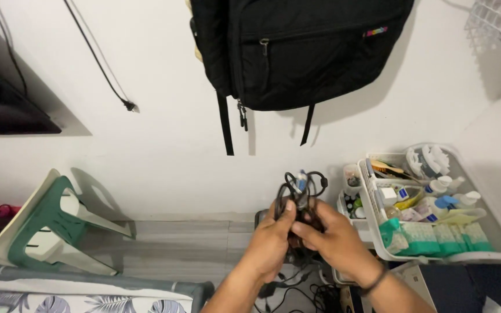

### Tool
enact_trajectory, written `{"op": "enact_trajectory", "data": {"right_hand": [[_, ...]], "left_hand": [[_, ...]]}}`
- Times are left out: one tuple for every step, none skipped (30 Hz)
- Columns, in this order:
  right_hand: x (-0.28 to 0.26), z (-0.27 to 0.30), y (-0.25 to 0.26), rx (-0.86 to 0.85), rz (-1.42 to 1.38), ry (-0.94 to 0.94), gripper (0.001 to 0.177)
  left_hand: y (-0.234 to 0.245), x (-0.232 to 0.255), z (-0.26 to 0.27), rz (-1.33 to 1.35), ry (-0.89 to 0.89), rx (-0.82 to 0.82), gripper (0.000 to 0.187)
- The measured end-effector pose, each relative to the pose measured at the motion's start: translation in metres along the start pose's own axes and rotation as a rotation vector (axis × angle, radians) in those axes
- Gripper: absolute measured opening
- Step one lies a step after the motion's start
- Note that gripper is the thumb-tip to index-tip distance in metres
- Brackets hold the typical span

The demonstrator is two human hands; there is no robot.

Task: Organizing and untangling various electronic cables and power cords into storage bins.

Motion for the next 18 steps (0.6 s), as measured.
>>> {"op": "enact_trajectory", "data": {"right_hand": [[0.001, -0.005, 0.002, 0.104, 0.174, -0.022, 0.036], [0.0, -0.008, 0.004, 0.106, 0.174, -0.02, 0.036], [0.0, -0.01, 0.003, 0.062, 0.054, -0.016, 0.034], [0.0, -0.014, -0.001, 0.009, -0.064, -0.017, 0.033], [0.002, -0.016, 0.003, 0.002, -0.062, -0.02, 0.033], [0.006, -0.016, 0.008, 0.022, -0.06, -0.029, 0.027], [0.011, -0.016, 0.012, 0.042, -0.057, -0.038, 0.022], [0.012, -0.017, 0.013, 0.035, -0.056, -0.041, 0.022], [0.012, -0.017, 0.017, 0.074, 0.049, -0.038, 0.018], [0.012, -0.017, 0.022, 0.115, 0.156, -0.035, 0.015], [0.01, -0.016, 0.02, 0.111, 0.157, -0.037, 0.015], [0.007, -0.014, 0.018, 0.109, 0.168, -0.027, 0.013], [0.005, -0.012, 0.017, 0.107, 0.179, -0.017, 0.013], [0.001, -0.011, 0.013, 0.107, 0.179, -0.018, 0.013], [-0.001, -0.009, 0.011, 0.118, 0.228, -0.047, 0.012], [-0.004, -0.007, 0.008, 0.126, 0.277, -0.074, 0.01], [-0.002, -0.007, 0.01, 0.125, 0.276, -0.075, 0.01], [0.0, -0.008, 0.012, 0.119, 0.247, -0.068, 0.011]], "left_hand": [[0.0, -0.004, 0.0, 0.002, 0.038, 0.014, 0.035], [-0.001, 0.003, 0.003, 0.001, 0.038, 0.012, 0.035], [-0.002, 0.007, 0.006, 0.0, 0.077, -0.004, 0.039], [-0.001, 0.011, 0.01, 0.002, 0.113, -0.01, 0.044], [0.005, 0.008, 0.006, 0.005, 0.109, -0.003, 0.044], [0.009, 0.001, 0.005, -0.023, 0.154, -0.039, 0.048], [0.013, -0.006, 0.003, -0.051, 0.198, -0.076, 0.052], [0.016, -0.002, 0.003, -0.049, 0.195, -0.069, 0.052], [0.024, 0.004, 0.002, -0.19, 0.154, 0.026, 0.044], [0.031, 0.011, 0.002, -0.331, 0.112, 0.119, 0.037], [0.031, 0.015, 0.003, -0.329, 0.111, 0.123, 0.037], [0.031, 0.02, 0.004, -0.221, 0.097, 0.149, 0.036], [0.032, 0.025, 0.005, -0.113, 0.082, 0.174, 0.035], [0.035, 0.022, 0.003, -0.113, 0.084, 0.174, 0.035], [0.04, 0.023, 0.001, -0.127, 0.036, 0.221, 0.032], [0.046, 0.025, 0.0, -0.142, -0.014, 0.269, 0.034], [0.054, 0.022, -0.003, -0.142, -0.013, 0.27, 0.034], [0.059, 0.021, -0.006, -0.141, -0.056, 0.238, 0.033]]}}
Point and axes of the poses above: each hand's wrist, its own z-axis away from the middle knuckle, its own y-axis out of the back of the hand, x = y × z, the point moved 6 cm from there along -z, towards the middle knuckle, and after that the axes turned 2 degrees about -y, right-handed, at the moved point
